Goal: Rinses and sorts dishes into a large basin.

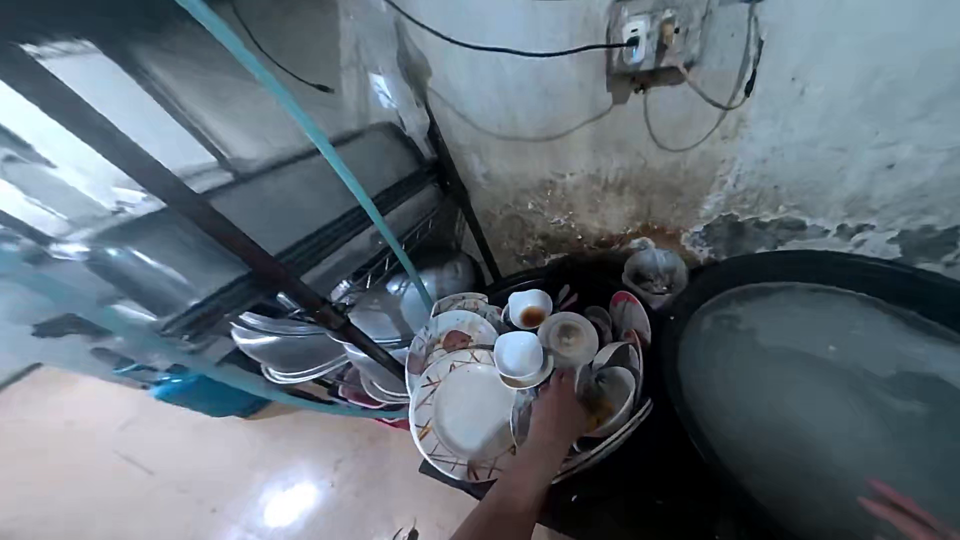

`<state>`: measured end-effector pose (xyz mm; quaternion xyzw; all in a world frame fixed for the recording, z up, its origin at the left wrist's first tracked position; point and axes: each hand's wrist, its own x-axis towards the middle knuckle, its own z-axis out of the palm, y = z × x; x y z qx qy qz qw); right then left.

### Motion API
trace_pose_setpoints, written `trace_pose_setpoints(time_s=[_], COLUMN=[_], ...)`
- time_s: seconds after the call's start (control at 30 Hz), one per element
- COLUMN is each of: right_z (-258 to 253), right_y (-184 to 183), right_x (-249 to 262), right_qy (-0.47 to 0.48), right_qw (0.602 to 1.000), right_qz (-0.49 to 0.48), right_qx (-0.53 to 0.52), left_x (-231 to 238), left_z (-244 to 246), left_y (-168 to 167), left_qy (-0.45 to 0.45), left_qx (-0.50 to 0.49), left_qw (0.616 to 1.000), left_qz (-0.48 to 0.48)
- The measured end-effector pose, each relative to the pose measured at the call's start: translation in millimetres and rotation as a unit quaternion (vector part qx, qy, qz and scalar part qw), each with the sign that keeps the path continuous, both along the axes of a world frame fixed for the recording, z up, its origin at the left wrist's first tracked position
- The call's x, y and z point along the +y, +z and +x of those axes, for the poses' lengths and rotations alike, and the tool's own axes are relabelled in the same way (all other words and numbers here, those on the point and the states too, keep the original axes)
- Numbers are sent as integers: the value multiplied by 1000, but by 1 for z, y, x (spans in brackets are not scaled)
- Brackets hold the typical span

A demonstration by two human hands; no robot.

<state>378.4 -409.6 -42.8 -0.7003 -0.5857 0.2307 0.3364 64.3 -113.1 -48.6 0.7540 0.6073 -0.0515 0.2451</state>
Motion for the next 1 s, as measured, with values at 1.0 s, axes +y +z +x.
trace_pose_setpoints(time_s=[1.0], right_z=[-211], right_y=[16], right_x=[310], right_qy=[-35], right_qw=[942], right_qz=[-333], right_qx=[-19], left_x=[43], left_z=[-188], left_y=[57], left_qy=[290], left_qx=[-571], left_qw=[767], left_qz=[39])
